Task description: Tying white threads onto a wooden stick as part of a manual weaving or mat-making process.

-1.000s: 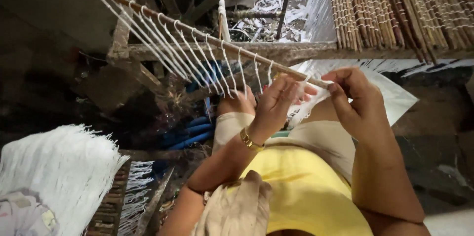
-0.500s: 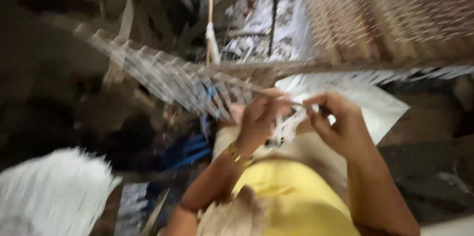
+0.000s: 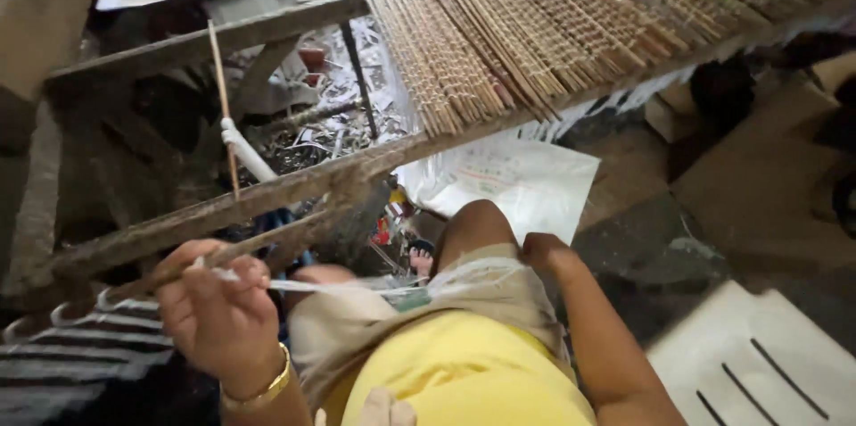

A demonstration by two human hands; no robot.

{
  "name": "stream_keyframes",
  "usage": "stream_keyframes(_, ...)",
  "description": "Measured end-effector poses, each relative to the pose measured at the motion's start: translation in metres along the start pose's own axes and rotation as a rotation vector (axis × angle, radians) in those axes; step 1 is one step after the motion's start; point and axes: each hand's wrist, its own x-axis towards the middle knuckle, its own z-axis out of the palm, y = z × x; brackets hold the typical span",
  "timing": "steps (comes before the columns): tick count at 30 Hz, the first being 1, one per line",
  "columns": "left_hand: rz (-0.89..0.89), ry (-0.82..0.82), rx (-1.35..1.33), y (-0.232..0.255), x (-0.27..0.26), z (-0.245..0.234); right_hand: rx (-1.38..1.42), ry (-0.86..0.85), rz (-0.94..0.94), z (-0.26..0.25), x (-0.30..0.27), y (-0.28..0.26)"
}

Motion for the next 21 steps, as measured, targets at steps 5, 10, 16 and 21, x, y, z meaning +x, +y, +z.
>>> stream_keyframes(5,-0.024,-0.065,-0.203,-0.02,0.0,-0.019,-0.104,0.186,-0.096,0.006,0.022,0.026)
stream_keyframes(10,0.012,-0.096,-0.22,-0.023,-0.024,0.03,0.094,0.414,-0.278,-0.147,-0.135,-0.146)
stream_keyframes(16,0.11,-0.272,0.063,-0.026,-0.047,0.084,0.383,0.601,-1.032,-0.187,-0.255,-0.247)
stream_keyframes(21,0.179,-0.326,0.008,-0.034,-0.051,0.106,0.43,0.52,-1.062,-0.17,-0.259,-0.276)
